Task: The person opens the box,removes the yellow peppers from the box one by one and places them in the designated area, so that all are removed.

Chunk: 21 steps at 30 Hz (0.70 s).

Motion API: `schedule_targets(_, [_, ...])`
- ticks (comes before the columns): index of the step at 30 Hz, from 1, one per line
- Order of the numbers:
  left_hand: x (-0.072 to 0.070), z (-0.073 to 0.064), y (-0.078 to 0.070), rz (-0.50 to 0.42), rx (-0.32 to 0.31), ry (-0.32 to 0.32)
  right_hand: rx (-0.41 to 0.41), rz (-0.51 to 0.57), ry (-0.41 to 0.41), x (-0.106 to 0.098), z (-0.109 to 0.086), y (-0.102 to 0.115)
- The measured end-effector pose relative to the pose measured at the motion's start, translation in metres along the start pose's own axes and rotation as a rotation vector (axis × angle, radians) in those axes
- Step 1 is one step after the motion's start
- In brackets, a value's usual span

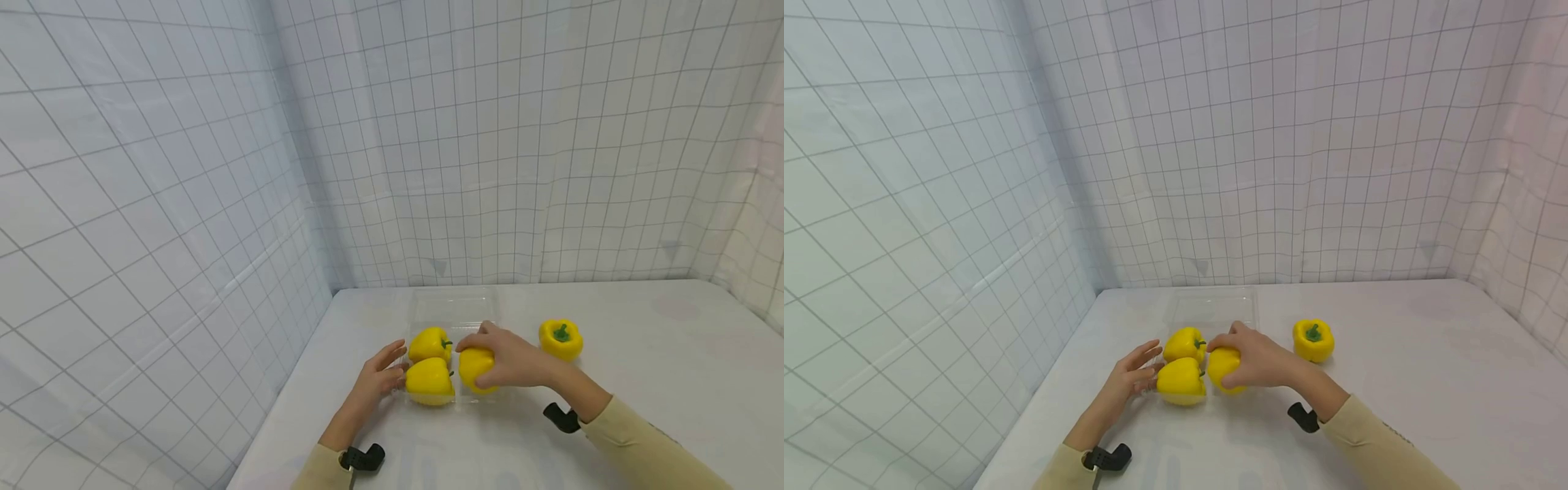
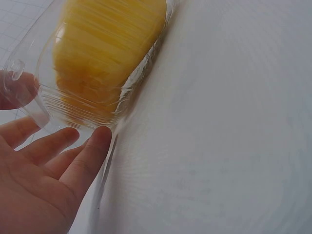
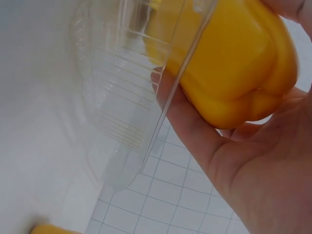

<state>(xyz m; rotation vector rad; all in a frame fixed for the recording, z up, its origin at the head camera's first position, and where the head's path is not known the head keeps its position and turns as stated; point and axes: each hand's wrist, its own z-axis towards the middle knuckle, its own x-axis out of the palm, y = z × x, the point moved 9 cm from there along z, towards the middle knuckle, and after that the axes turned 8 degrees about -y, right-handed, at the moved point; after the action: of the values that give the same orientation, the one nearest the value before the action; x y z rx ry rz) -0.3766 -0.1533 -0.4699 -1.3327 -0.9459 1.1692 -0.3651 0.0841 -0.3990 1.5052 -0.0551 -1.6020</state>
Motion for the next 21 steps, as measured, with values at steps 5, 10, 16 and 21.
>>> schedule_targets(5, [0.0, 0.001, 0.0, 0.001, 0.002, 0.0, -0.011, 0.02, -0.022, -0.005, -0.001, 0.001])
schedule_targets(10, [0.0, 0.002, 0.001, 0.004, -0.004, -0.001, -0.027, 0.019, -0.051, -0.011, -0.002, 0.002])
schedule_targets(16, [0.0, 0.001, -0.001, -0.001, -0.003, 0.0, -0.027, 0.032, -0.065, -0.014, -0.006, 0.003])
schedule_targets(21, [0.001, 0.0, -0.001, -0.006, -0.005, 0.0, -0.003, 0.055, -0.087, -0.018, -0.009, 0.001])
